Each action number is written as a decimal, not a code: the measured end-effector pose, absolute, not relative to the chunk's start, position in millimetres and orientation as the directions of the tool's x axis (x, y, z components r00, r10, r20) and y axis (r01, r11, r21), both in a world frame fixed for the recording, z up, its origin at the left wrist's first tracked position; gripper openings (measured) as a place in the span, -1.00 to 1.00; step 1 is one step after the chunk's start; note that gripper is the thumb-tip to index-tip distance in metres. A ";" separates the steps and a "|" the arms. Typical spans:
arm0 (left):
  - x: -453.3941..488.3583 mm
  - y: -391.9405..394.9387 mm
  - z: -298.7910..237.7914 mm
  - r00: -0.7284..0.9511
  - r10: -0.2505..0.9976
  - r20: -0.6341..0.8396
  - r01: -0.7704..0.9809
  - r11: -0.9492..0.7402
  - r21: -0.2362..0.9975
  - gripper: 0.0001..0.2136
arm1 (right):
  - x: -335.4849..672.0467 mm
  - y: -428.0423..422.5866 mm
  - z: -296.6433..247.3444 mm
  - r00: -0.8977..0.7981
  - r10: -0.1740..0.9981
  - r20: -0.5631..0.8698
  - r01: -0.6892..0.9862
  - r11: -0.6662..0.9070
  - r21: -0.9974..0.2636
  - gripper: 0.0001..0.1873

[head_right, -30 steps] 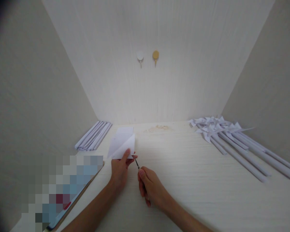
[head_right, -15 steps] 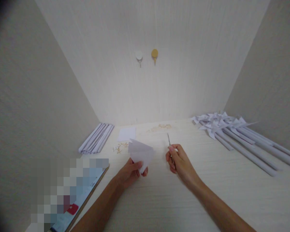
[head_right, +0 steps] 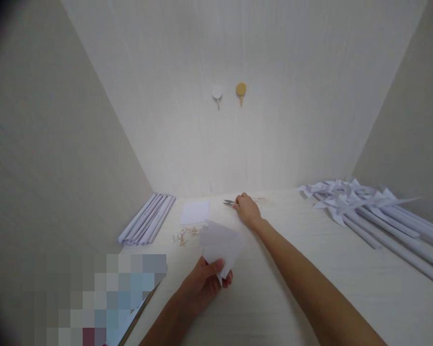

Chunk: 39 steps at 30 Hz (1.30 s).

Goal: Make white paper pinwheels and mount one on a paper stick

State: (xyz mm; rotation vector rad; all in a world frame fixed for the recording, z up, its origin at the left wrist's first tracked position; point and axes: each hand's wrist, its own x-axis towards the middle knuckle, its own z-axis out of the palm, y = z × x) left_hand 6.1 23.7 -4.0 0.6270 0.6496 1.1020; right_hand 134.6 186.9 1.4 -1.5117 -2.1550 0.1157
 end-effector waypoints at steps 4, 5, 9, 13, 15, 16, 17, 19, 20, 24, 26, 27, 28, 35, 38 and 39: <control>5.8 26.6 -3.9 0.248 0.948 -0.197 -0.642 0.313 0.700 -0.65 | 119.5 200.4 -7.1 -0.268 0.898 0.350 0.847 0.393 -0.358 -0.87; 5.7 27.3 -4.4 0.243 0.948 -0.203 -0.648 0.315 0.694 -0.65 | 118.0 202.9 -9.0 -0.268 0.898 0.348 0.845 0.393 -0.363 -0.87; 4.9 30.0 -6.6 0.186 0.959 -0.216 -0.666 0.284 0.690 -0.67 | 116.9 211.8 -16.4 -0.264 0.899 0.349 0.834 0.395 -0.386 -0.87; 3.7 31.8 -5.7 0.103 0.965 -0.240 -0.670 0.245 0.701 -0.67 | 116.5 216.5 -21.3 -0.246 0.898 0.365 0.819 0.394 -0.418 -0.87; 3.5 32.2 -3.9 0.051 0.968 -0.244 -0.661 0.216 0.719 -0.68 | 116.0 215.0 -20.9 -0.231 0.893 0.386 0.805 0.398 -0.440 -0.87; 3.7 32.3 -3.0 0.019 0.970 -0.241 -0.653 0.194 0.732 -0.69 | 116.1 212.8 -19.6 -0.224 0.888 0.403 0.794 0.405 -0.452 -0.86; 4.1 32.2 -2.2 -0.013 0.972 -0.235 -0.642 0.172 0.747 -0.69 | 116.6 209.3 -17.6 -0.218 0.879 0.423 0.782 0.417 -0.464 -0.86; 5.4 31.8 -1.2 -0.068 0.973 -0.220 -0.613 0.133 0.779 -0.71 | 119.5 197.9 -11.3 -0.215 0.859 0.466 0.747 0.451 -0.488 -0.89; 6.2 31.4 -0.9 -0.087 0.974 -0.211 -0.596 0.119 0.794 -0.71 | 122.0 189.6 -7.5 -0.215 0.849 0.483 0.727 0.469 -0.502 -0.90; 9.1 29.1 -1.2 -0.093 0.981 -0.169 -0.529 0.095 0.843 -0.72 | 138.6 140.6 5.7 -0.181 0.844 0.506 0.537 0.515 -0.668 -0.90; 10.0 27.8 -1.3 -0.085 0.985 -0.153 -0.505 0.090 0.858 -0.72 | 147.4 109.7 7.7 -0.149 0.891 0.429 0.330 0.454 -0.828 -0.89; 10.3 27.3 -1.4 -0.087 0.984 -0.152 -0.492 0.090 0.866 -0.72 | 150.7 94.1 7.3 -0.131 0.916 0.380 0.240 0.401 -0.884 -0.86; 10.7 26.8 -1.7 -0.084 0.985 -0.150 -0.473 0.093 0.876 -0.74 | 152.9 79.2 5.9 -0.128 0.935 0.331 0.162 0.349 -0.923 -0.85; 15.8 24.5 -8.9 -0.092 0.991 -0.096 -0.410 0.050 0.911 -0.72 | 143.5 21.9 -12.2 -0.121 0.993 -0.006 -0.304 -0.042 -0.952 -0.80; 18.3 23.4 -11.4 -0.057 0.996 -0.064 -0.352 0.040 0.935 -0.75 | 138.9 20.3 -14.1 -0.235 0.972 0.016 -0.332 -0.065 -0.941 -0.73; 18.9 23.1 -11.7 -0.042 0.998 -0.054 -0.336 0.037 0.941 -0.76 | 138.3 20.7 -14.0 -0.257 0.966 0.021 -0.341 -0.070 -0.937 -0.71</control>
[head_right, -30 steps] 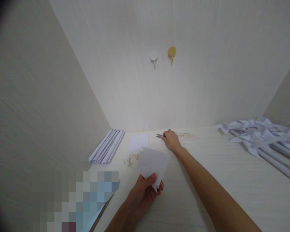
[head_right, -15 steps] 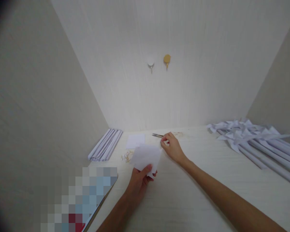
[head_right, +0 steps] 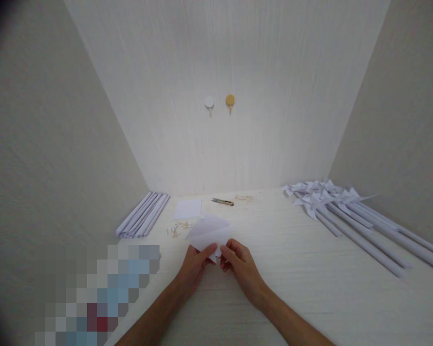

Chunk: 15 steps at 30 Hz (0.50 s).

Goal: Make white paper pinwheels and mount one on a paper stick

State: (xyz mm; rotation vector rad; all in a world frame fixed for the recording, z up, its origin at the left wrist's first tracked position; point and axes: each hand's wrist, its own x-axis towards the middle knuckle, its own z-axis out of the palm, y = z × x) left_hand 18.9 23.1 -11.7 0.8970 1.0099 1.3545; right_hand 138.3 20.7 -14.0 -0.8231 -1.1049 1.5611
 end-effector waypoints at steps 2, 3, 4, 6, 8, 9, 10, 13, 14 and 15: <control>19.5 22.7 -11.7 -0.002 0.999 -0.042 -0.325 0.039 0.945 -0.79 | 138.3 21.6 -13.5 -0.275 0.961 0.020 -0.352 -0.081 -0.933 -0.70; 19.5 22.7 -11.6 0.020 0.999 -0.039 -0.328 0.044 0.944 -0.81 | 138.7 21.9 -13.3 -0.282 0.959 0.017 -0.349 -0.086 -0.933 -0.70; 19.4 22.7 -11.4 0.038 0.999 -0.039 -0.333 0.050 0.942 -0.83 | 139.1 22.0 -13.1 -0.289 0.957 0.012 -0.340 -0.091 -0.936 -0.70; 18.9 23.0 -11.1 0.056 0.997 -0.044 -0.340 0.061 0.939 -0.84 | 139.9 21.9 -12.7 -0.304 0.953 0.008 -0.314 -0.093 -0.945 -0.72; 18.4 23.2 -10.7 0.063 0.996 -0.061 -0.353 0.080 0.932 -0.85 | 140.2 21.6 -12.1 -0.319 0.948 0.015 -0.301 -0.086 -0.950 -0.75; 18.2 23.2 -10.3 0.058 0.996 -0.064 -0.365 0.081 0.927 -0.84 | 140.2 21.5 -11.7 -0.324 0.946 0.026 -0.293 -0.074 -0.953 -0.77; 18.2 23.0 -9.8 0.060 0.996 -0.065 -0.375 0.083 0.923 -0.84 | 140.1 21.5 -11.4 -0.326 0.945 0.037 -0.284 -0.060 -0.957 -0.78; 18.8 22.0 -7.2 0.060 0.995 -0.074 -0.402 0.092 0.911 -0.82 | 139.9 22.2 -11.3 -0.319 0.946 0.050 -0.264 -0.038 -0.964 -0.80; 19.1 21.6 -6.1 0.054 0.995 -0.079 -0.403 0.095 0.910 -0.82 | 140.1 22.5 -11.7 -0.318 0.947 0.049 -0.263 -0.038 -0.964 -0.80; 19.5 21.2 -5.1 0.053 0.995 -0.085 -0.400 0.099 0.911 -0.82 | 140.3 22.9 -12.4 -0.320 0.946 0.047 -0.264 -0.042 -0.964 -0.81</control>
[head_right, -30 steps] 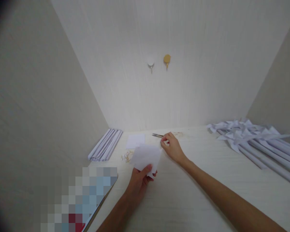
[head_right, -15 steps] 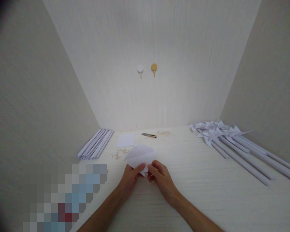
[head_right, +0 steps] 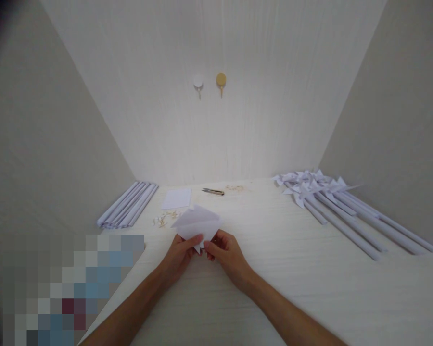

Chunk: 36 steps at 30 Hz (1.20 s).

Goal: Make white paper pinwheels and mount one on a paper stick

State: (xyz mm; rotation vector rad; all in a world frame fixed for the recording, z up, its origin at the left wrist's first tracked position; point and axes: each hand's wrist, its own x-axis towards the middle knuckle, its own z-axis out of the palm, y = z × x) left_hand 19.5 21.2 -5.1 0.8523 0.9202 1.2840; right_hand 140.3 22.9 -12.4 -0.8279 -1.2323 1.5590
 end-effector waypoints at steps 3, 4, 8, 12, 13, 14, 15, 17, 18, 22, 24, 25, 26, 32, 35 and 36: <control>20.1 20.7 -3.7 0.039 0.995 -0.089 -0.394 0.098 0.914 -0.81 | 141.1 23.5 -14.7 -0.321 0.946 0.049 -0.281 -0.046 -0.959 -0.83; 20.1 20.8 -4.0 0.032 0.996 -0.086 -0.392 0.091 0.915 -0.81 | 141.3 23.5 -15.2 -0.321 0.946 0.051 -0.286 -0.045 -0.957 -0.83; 19.0 21.5 -8.8 0.076 0.997 -0.032 -0.323 0.055 0.945 -0.82 | 141.0 22.5 -14.4 -0.323 0.946 0.030 -0.298 -0.072 -0.952 -0.84; 18.1 21.3 -11.0 0.039 0.999 0.002 -0.262 0.008 0.965 -0.82 | 140.9 21.2 -11.1 -0.363 0.931 0.027 -0.308 -0.093 -0.947 -0.86; 18.0 21.2 -10.6 0.015 1.000 0.003 -0.259 0.001 0.966 -0.81 | 141.1 20.9 -10.6 -0.375 0.927 0.035 -0.300 -0.085 -0.950 -0.88; 18.1 21.2 -10.0 -0.004 1.000 0.002 -0.258 -0.003 0.966 -0.81 | 141.3 20.7 -10.4 -0.385 0.922 0.046 -0.285 -0.071 -0.956 -0.89; 18.1 21.3 -9.5 -0.018 1.000 0.004 -0.260 -0.008 0.965 -0.80 | 141.6 20.5 -10.4 -0.392 0.918 0.059 -0.266 -0.052 -0.962 -0.90; 18.3 22.0 -8.8 -0.041 0.999 0.007 -0.265 -0.018 0.964 -0.81 | 142.0 20.3 -11.0 -0.395 0.914 0.090 -0.239 -0.008 -0.971 -0.91; 18.5 22.5 -8.7 -0.057 0.998 0.007 -0.267 -0.022 0.963 -0.81 | 142.0 20.4 -11.4 -0.394 0.913 0.103 -0.233 0.009 -0.972 -0.91; 19.7 23.6 -8.7 -0.113 0.994 -0.017 -0.275 -0.015 0.961 -0.81 | 141.3 21.4 -12.8 -0.386 0.913 0.135 -0.215 0.054 -0.975 -0.90; 20.3 23.1 -8.5 -0.112 0.993 -0.027 -0.287 -0.006 0.958 -0.81 | 141.0 21.9 -12.7 -0.372 0.917 0.144 -0.188 0.077 -0.979 -0.90; 20.5 22.7 -8.5 -0.112 0.993 -0.031 -0.297 -0.003 0.955 -0.82 | 140.9 22.0 -12.4 -0.364 0.920 0.145 -0.171 0.086 -0.981 -0.90; 20.6 22.3 -8.4 -0.113 0.993 -0.036 -0.308 -0.001 0.951 -0.82 | 140.9 21.9 -11.8 -0.356 0.923 0.144 -0.157 0.093 -0.983 -0.90; 19.7 23.0 -7.0 -0.154 0.985 -0.074 -0.426 0.001 0.905 -0.78 | 142.4 18.8 -7.4 -0.357 0.921 0.155 -0.139 0.111 -0.984 -0.85; 19.9 23.7 -5.4 -0.174 0.980 -0.100 -0.448 0.012 0.894 -0.76 | 142.1 18.3 -8.4 -0.337 0.932 0.138 -0.155 0.089 -0.984 -0.85; 20.2 23.6 -5.0 -0.172 0.980 -0.103 -0.439 0.018 0.898 -0.76 | 141.7 18.5 -9.3 -0.328 0.936 0.126 -0.161 0.076 -0.984 -0.84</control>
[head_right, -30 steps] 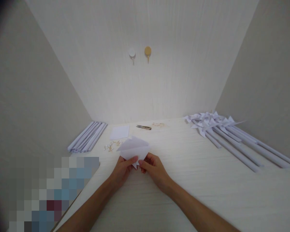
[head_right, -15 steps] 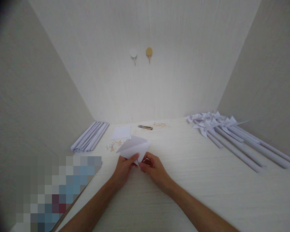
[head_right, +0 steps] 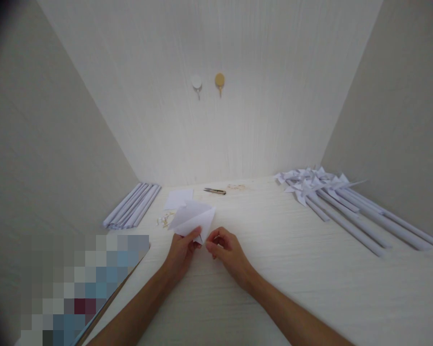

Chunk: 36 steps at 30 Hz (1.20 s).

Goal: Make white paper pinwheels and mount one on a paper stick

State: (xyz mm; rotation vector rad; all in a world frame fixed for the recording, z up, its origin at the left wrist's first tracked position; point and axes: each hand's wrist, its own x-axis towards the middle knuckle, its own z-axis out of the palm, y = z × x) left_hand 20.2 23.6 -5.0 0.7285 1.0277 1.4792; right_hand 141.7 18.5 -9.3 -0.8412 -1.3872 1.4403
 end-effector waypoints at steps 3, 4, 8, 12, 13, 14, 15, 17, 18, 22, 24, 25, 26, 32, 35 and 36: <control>21.6 22.3 -4.1 -0.126 0.988 -0.088 -0.383 0.033 0.923 -0.76 | 140.1 19.6 -11.5 -0.317 0.940 0.122 -0.133 0.083 -0.988 -0.81; 21.9 21.8 -4.1 -0.108 0.991 -0.082 -0.365 0.037 0.930 -0.76 | 139.8 19.8 -11.6 -0.312 0.941 0.134 -0.117 0.102 -0.988 -0.81; 22.7 21.1 -5.0 -0.068 0.996 -0.060 -0.309 0.037 0.950 -0.75 | 141.0 20.1 -10.1 -0.274 0.942 0.194 -0.088 0.176 -0.980 -0.86; 22.0 23.1 -7.3 -0.057 0.997 -0.052 -0.269 0.035 0.963 -0.74 | 143.4 21.1 -11.9 -0.259 0.945 0.200 -0.092 0.182 -0.979 -0.87; 21.5 23.9 -7.6 -0.067 0.996 -0.059 -0.280 0.038 0.959 -0.73 | 143.5 21.5 -13.1 -0.251 0.948 0.193 -0.096 0.174 -0.980 -0.88; 20.7 24.8 -7.6 -0.091 0.994 -0.063 -0.299 0.033 0.954 -0.72 | 143.5 21.8 -14.3 -0.244 0.952 0.185 -0.104 0.165 -0.981 -0.89; 19.7 25.6 -7.3 -0.129 0.990 -0.063 -0.322 0.019 0.947 -0.71 | 143.2 22.1 -15.4 -0.237 0.955 0.178 -0.114 0.155 -0.981 -0.90; 17.1 27.2 -6.3 -0.216 0.975 -0.052 -0.359 -0.029 0.933 -0.72 | 142.5 22.1 -16.3 -0.229 0.961 0.157 -0.130 0.129 -0.983 -0.90; 15.6 28.0 -5.9 -0.249 0.967 -0.044 -0.362 -0.051 0.931 -0.73 | 142.2 22.0 -16.1 -0.218 0.965 0.145 -0.136 0.117 -0.984 -0.89; 11.8 30.1 -6.3 -0.243 0.970 -0.019 -0.314 -0.060 0.948 -0.78 | 143.5 22.3 -12.2 -0.086 0.990 0.107 -0.166 0.092 -0.982 -0.82; 12.1 30.0 -7.3 -0.199 0.980 -0.006 -0.255 -0.046 0.966 -0.80 | 145.7 23.9 -10.9 0.009 0.997 0.077 -0.210 0.077 -0.975 -0.78; 12.7 29.6 -7.6 -0.171 0.985 0.001 -0.216 -0.038 0.976 -0.81 | 146.7 25.0 -10.8 0.055 0.997 0.056 -0.236 0.067 -0.969 -0.76; 13.6 28.8 -7.7 -0.142 0.990 0.004 -0.174 -0.029 0.984 -0.83 | 147.6 26.0 -11.1 0.093 0.995 0.036 -0.260 0.059 -0.964 -0.74; 18.9 23.0 -4.1 -0.054 0.998 -0.013 -0.114 0.007 0.993 -0.88 | 145.4 26.3 -12.5 -0.023 1.000 0.016 -0.201 0.011 -0.980 -0.71; 19.5 23.0 -4.0 -0.080 0.997 -0.004 -0.210 -0.013 0.978 -0.89 | 142.7 24.0 -10.7 -0.191 0.980 0.065 -0.066 0.053 -0.996 -0.75; 19.4 23.4 -4.3 -0.083 0.997 -0.004 -0.237 -0.015 0.971 -0.89 | 142.3 23.6 -10.1 -0.227 0.969 0.094 -0.032 0.089 -0.995 -0.75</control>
